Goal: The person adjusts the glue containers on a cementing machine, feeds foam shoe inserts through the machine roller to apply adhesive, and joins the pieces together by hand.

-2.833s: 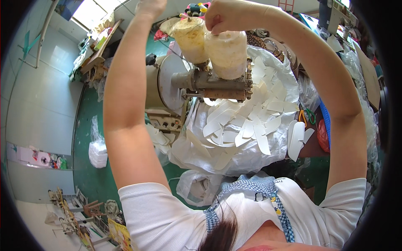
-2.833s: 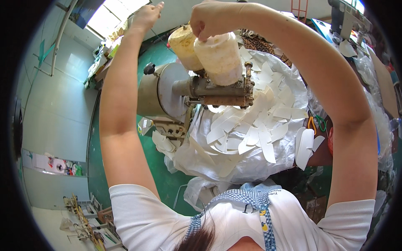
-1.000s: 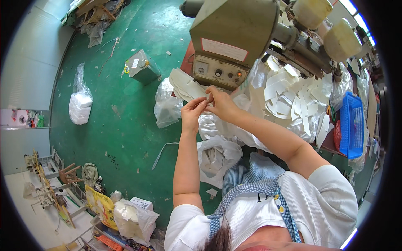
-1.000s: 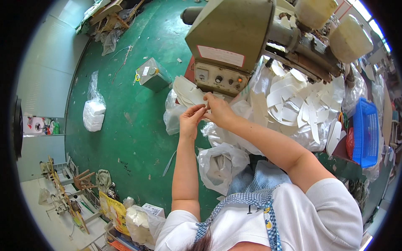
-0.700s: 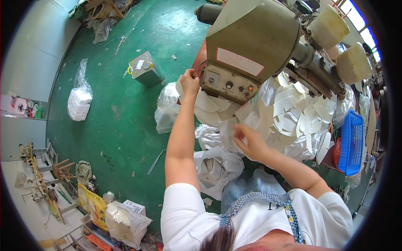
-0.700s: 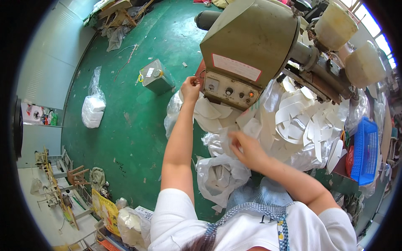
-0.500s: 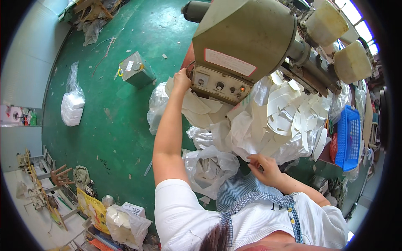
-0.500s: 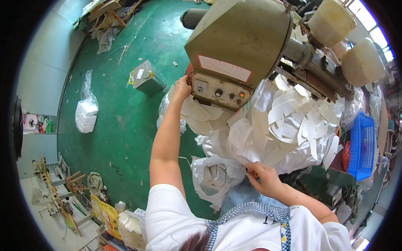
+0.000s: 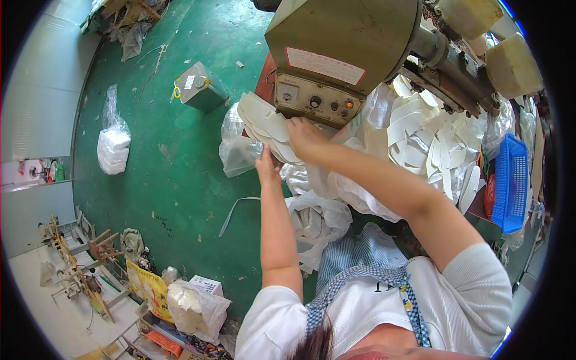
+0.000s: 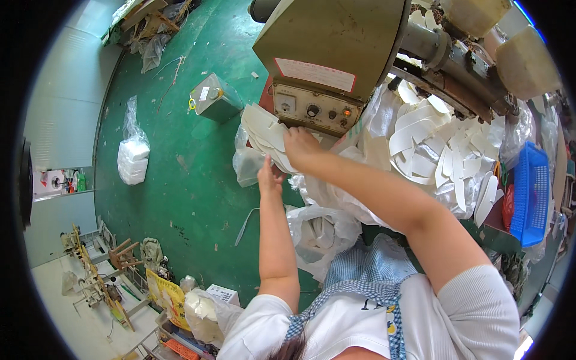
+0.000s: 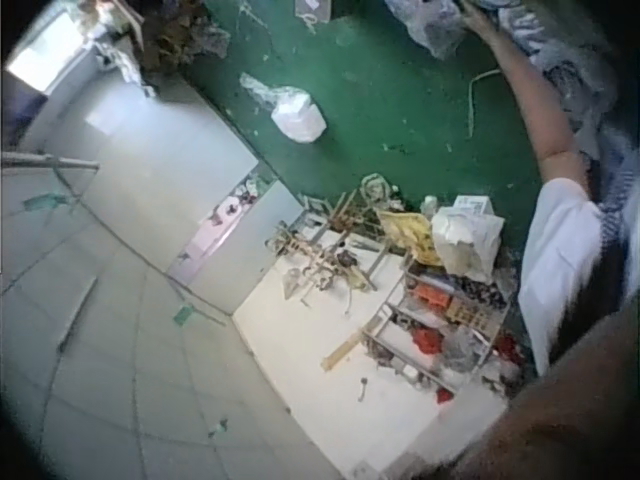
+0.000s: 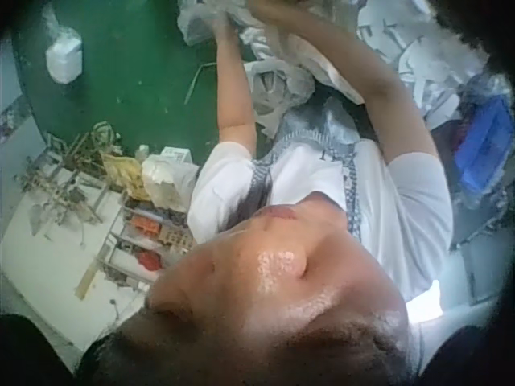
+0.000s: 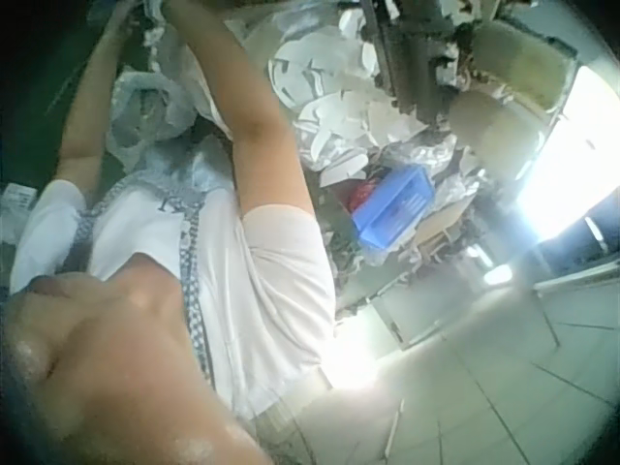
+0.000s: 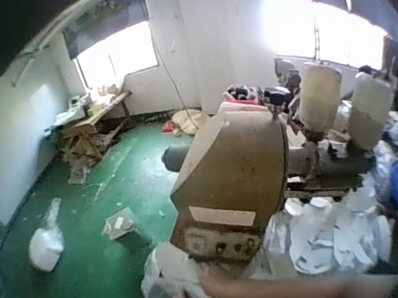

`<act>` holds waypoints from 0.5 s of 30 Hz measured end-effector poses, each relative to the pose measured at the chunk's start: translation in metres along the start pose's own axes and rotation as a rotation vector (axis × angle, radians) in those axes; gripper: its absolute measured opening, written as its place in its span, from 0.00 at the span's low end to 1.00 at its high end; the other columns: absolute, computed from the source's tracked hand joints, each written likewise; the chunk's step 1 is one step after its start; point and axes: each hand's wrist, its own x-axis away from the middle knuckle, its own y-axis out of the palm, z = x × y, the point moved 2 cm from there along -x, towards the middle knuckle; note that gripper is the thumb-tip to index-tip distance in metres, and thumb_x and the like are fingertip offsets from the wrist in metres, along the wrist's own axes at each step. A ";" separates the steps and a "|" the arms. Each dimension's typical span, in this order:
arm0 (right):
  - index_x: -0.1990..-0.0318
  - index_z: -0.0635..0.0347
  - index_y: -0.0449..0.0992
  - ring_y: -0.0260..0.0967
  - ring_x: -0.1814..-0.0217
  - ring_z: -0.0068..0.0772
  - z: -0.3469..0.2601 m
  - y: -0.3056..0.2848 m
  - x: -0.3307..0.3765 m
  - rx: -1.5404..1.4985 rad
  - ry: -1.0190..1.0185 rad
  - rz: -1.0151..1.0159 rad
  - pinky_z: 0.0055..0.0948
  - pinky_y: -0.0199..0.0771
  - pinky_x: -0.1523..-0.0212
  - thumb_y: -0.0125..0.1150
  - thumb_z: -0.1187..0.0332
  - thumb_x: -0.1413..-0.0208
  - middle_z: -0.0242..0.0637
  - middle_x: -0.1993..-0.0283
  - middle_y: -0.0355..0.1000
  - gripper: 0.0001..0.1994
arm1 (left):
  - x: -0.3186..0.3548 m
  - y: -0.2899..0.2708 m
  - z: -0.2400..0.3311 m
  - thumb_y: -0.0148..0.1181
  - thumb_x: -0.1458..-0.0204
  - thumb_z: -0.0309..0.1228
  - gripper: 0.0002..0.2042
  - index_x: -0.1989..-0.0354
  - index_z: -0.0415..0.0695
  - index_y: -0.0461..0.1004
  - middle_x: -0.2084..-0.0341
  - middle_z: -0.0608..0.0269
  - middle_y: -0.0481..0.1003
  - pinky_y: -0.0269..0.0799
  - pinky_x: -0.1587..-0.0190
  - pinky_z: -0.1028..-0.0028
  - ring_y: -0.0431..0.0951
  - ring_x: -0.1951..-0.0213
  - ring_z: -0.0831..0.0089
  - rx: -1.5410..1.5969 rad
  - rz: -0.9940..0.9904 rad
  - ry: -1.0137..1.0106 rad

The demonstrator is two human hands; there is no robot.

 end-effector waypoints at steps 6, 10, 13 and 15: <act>0.55 0.69 0.66 0.69 0.53 0.53 -0.024 0.044 -0.022 0.035 0.291 -0.140 0.41 0.71 0.53 0.68 0.59 0.61 0.54 0.55 0.68 0.28 | -0.009 -0.020 0.006 0.67 0.55 0.36 0.20 0.59 0.34 0.71 0.65 0.53 0.75 0.75 0.61 0.61 0.77 0.64 0.61 0.078 -0.127 -0.067; 0.57 0.67 0.66 0.72 0.56 0.48 -0.048 0.052 -0.018 -0.158 0.447 -0.198 0.39 0.72 0.57 0.71 0.57 0.64 0.49 0.62 0.72 0.29 | 0.000 -0.048 0.021 0.63 0.54 0.25 0.17 0.54 0.37 0.70 0.64 0.57 0.76 0.75 0.57 0.65 0.78 0.63 0.65 0.178 -0.260 -0.102; 0.58 0.64 0.66 0.73 0.61 0.42 -0.057 0.056 -0.001 -0.204 0.336 -0.132 0.36 0.72 0.61 0.72 0.56 0.66 0.44 0.67 0.73 0.30 | 0.030 -0.066 0.031 0.62 0.54 0.24 0.20 0.51 0.37 0.69 0.61 0.57 0.76 0.74 0.54 0.66 0.77 0.60 0.66 0.118 -0.396 -0.004; 0.57 0.63 0.66 0.73 0.59 0.43 -0.057 0.049 0.020 -0.357 0.331 -0.181 0.36 0.72 0.58 0.73 0.56 0.67 0.45 0.64 0.74 0.31 | 0.057 -0.071 0.039 0.60 0.53 0.24 0.23 0.47 0.36 0.65 0.55 0.56 0.73 0.72 0.51 0.67 0.76 0.56 0.64 0.081 -0.413 0.056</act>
